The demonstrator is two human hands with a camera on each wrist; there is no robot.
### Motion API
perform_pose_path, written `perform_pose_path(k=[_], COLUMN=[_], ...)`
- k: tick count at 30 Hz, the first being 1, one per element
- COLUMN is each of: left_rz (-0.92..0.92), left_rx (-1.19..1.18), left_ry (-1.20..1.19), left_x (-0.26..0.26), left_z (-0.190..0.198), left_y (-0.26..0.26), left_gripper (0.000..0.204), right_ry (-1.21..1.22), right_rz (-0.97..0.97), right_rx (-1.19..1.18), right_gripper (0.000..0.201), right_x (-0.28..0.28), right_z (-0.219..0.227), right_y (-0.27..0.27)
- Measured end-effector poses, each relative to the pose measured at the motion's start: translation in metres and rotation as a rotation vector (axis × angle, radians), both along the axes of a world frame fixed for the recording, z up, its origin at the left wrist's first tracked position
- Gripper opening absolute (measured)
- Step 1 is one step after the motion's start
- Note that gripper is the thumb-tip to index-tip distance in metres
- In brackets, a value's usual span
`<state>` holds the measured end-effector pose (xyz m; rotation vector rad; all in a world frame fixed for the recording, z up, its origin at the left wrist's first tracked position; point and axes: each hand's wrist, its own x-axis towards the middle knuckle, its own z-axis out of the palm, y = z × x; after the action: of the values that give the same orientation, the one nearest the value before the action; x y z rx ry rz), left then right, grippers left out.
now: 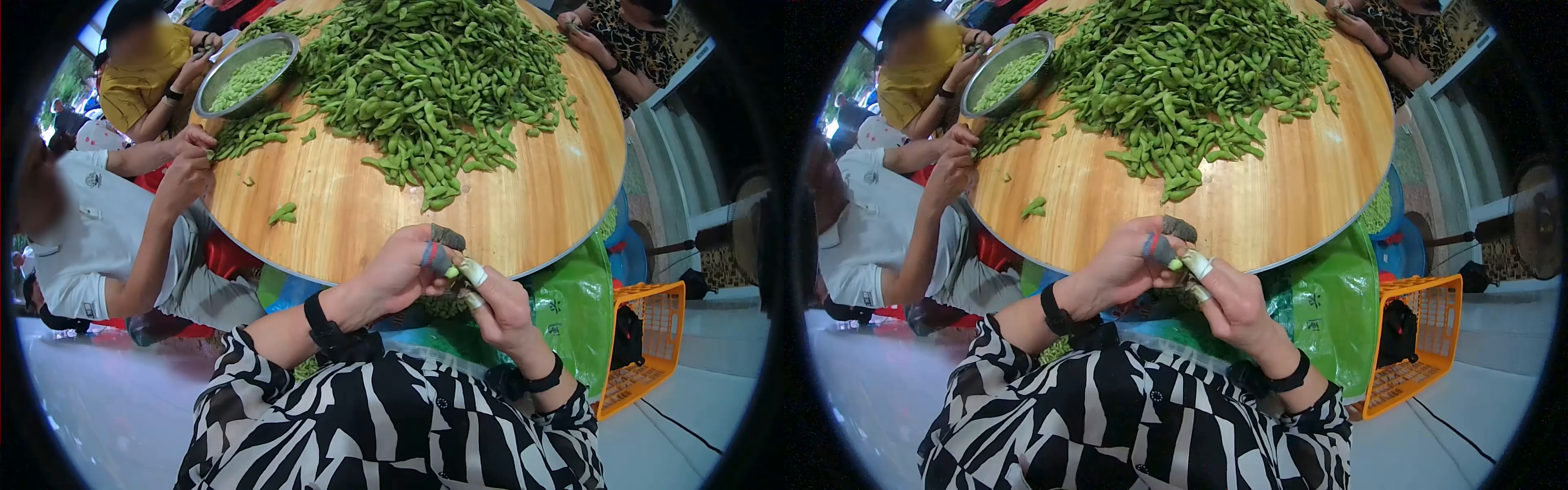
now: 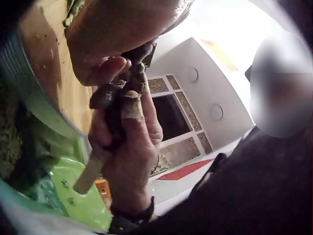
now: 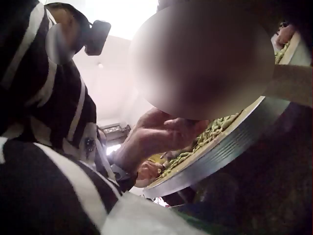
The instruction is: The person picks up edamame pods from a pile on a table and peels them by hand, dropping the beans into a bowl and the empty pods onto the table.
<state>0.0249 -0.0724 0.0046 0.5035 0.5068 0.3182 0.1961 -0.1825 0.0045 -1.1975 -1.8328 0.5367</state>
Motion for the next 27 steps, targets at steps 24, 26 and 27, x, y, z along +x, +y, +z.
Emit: perform_pose_path(k=[24, 26, 27], left_rz=[-0.045, -0.575, -0.575], left_rx=[1.753, 1.785, 1.789], left_ry=[1.328, 1.690, 1.691], left_x=[-0.164, -0.161, -0.153], left_z=[0.034, 0.051, 0.053], left_y=[0.056, 0.053, 0.056], left_gripper=[0.013, 0.012, 0.012], right_ry=[0.233, 0.412, 0.414], right_rz=[0.000, 0.027, 0.027], right_rx=[-0.562, -0.557, -0.554], right_gripper=[0.020, 0.018, 0.018], right_x=[0.018, 0.019, 0.019], right_z=[0.004, -0.009, -0.006], right_y=[-0.024, -0.028, -0.027])
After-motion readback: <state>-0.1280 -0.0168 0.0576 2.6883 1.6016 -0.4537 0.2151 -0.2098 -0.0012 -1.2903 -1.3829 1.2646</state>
